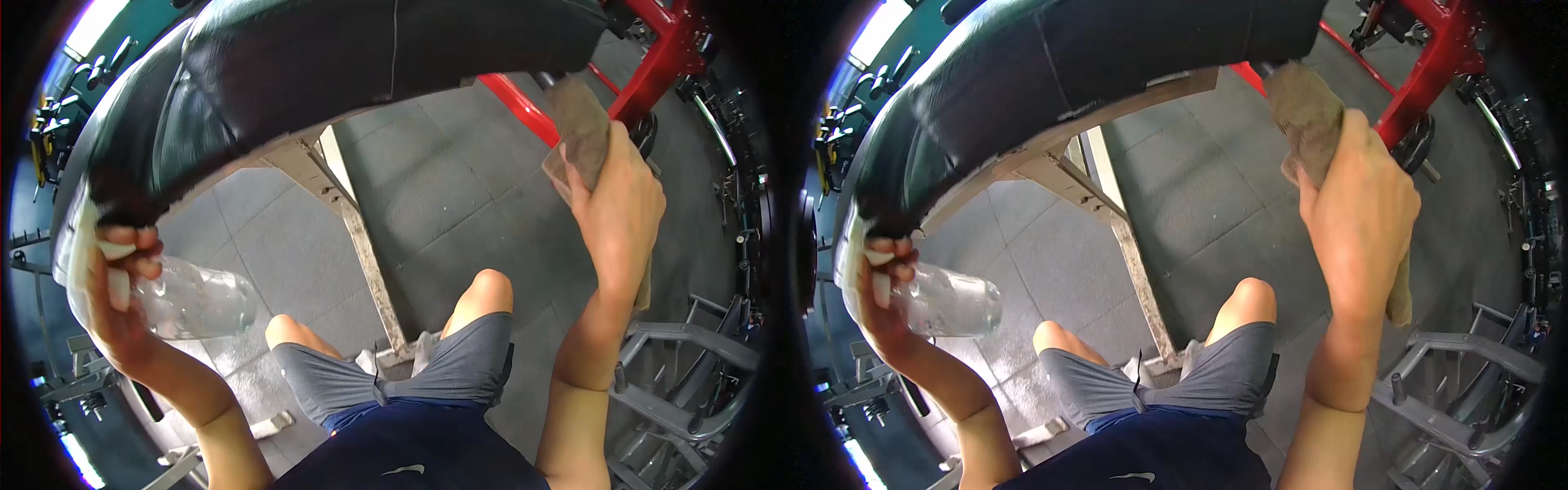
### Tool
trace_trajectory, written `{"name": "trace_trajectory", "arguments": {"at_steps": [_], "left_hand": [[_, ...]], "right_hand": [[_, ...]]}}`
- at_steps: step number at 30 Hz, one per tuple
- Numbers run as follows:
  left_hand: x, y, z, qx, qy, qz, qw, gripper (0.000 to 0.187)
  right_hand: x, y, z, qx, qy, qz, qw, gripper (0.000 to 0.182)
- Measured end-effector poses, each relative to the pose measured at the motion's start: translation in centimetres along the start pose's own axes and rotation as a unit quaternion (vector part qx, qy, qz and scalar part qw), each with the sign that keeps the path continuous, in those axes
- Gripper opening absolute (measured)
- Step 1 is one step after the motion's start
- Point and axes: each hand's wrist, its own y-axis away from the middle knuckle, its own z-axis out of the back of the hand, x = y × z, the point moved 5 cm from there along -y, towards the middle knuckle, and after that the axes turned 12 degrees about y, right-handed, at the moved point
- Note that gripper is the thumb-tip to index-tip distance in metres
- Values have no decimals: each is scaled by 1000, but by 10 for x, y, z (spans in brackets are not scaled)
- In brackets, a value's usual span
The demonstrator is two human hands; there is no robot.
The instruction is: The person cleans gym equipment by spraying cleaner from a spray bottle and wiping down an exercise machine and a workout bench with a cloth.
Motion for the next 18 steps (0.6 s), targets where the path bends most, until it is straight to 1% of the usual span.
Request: {"name": "trace_trajectory", "arguments": {"at_steps": [1, 3, 4, 6, 7, 8, 10, 11, 12, 15, 17, 18], "left_hand": [[3, 0, 4, -16, -2, 0, 1000, 43], [14, -6, 12, -4, 25, 2, 1000, 42], [16, -6, 13, -19, 21, -2, 1000, 41], [14, -6, 5, -43, 13, 1, 999, 40], [13, -8, 3, -27, 13, 7, 1000, 39], [13, -10, 4, -13, 13, 12, 1000, 39], [13, -11, 0, 13, 15, 20, 1000, 37], [8, -9, -6, 10, 11, 15, 1000, 37], [7, -9, -6, 12, 7, 16, 1000, 37], [11, -9, -2, 10, 6, 12, 1000, 37], [15, -11, 1, 4, -5, 0, 1000, 37], [17, -12, 5, 5, -25, -2, 1000, 39]], "right_hand": [[-1, 4, 2, -36, -4, 7, 999, 46], [-1, 11, 2, -90, 6, 21, 996, 51], [-2, 15, 3, -115, 14, 30, 993, 54], [-5, 26, 9, -136, -20, 57, 989, 63], [-8, 30, 13, -144, -36, 70, 986, 67], [-14, 39, 13, -132, -48, 91, 986, 84], [-35, 55, 18, -58, -68, 118, 989, 93], [-40, 58, 21, -22, -79, 129, 988, 98], [-42, 54, 22, 56, -81, 111, 989, 96], [-28, 22, 8, 68, -9, 83, 994, 76], [-5, -4, 13, 87, -16, 79, 993, 56], [8, -18, 10, 72, 5, 84, 994, 53]]}}
